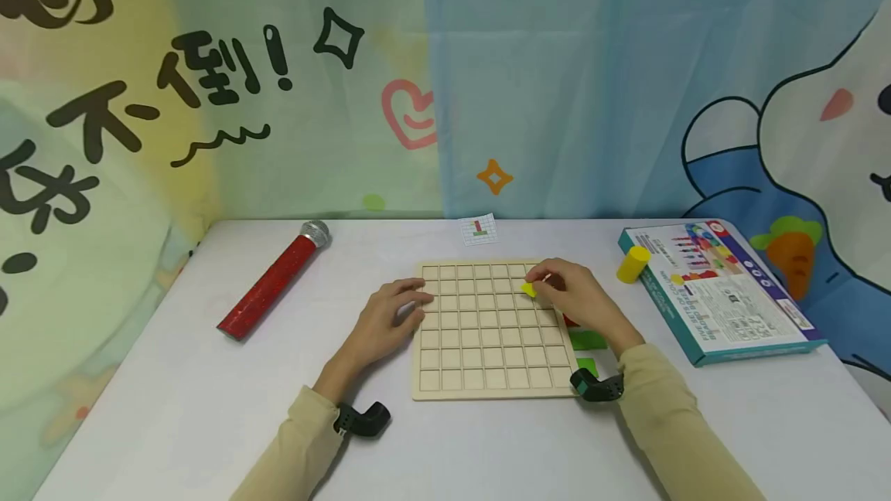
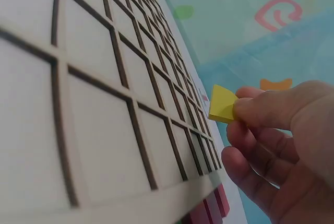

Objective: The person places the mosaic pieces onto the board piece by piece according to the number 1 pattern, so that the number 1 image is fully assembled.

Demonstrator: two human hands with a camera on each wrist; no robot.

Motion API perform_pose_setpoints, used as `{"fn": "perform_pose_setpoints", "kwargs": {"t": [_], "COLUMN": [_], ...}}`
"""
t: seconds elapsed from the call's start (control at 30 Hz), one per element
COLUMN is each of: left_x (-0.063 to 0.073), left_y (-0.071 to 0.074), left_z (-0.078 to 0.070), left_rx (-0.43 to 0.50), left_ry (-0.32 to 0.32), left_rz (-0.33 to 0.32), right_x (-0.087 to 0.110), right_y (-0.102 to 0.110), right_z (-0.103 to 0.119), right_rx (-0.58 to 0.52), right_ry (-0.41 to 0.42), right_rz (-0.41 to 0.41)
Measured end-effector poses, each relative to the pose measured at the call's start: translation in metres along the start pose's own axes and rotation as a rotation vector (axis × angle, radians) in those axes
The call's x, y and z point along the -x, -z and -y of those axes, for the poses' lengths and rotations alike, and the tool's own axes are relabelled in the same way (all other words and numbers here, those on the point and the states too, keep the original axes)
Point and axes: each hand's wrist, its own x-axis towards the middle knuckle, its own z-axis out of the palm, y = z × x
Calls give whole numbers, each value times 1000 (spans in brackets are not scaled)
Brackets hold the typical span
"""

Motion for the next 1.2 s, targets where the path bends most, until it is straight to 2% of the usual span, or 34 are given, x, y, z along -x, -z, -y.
{"fn": "perform_pose_setpoints", "kwargs": {"t": [0.2, 0.33, 0.53, 0.9, 1.2], "left_x": [0, 1, 1, 1, 1], "left_y": [0, 1, 1, 1, 1], "left_z": [1, 1, 0, 1, 3], "left_rx": [8, 13, 7, 7, -1], "left_ry": [-28, -12, 23, 16, 20], "left_rz": [-4, 19, 39, 26, 30], "right_x": [-9, -14, -20, -37, -49], "right_y": [-5, -9, -13, -26, -36], "right_z": [4, 6, 13, 25, 36], "right_rx": [12, 4, 1, 32, 31], "right_ry": [59, 108, 136, 168, 228], "right_rz": [14, 28, 64, 110, 156]}}
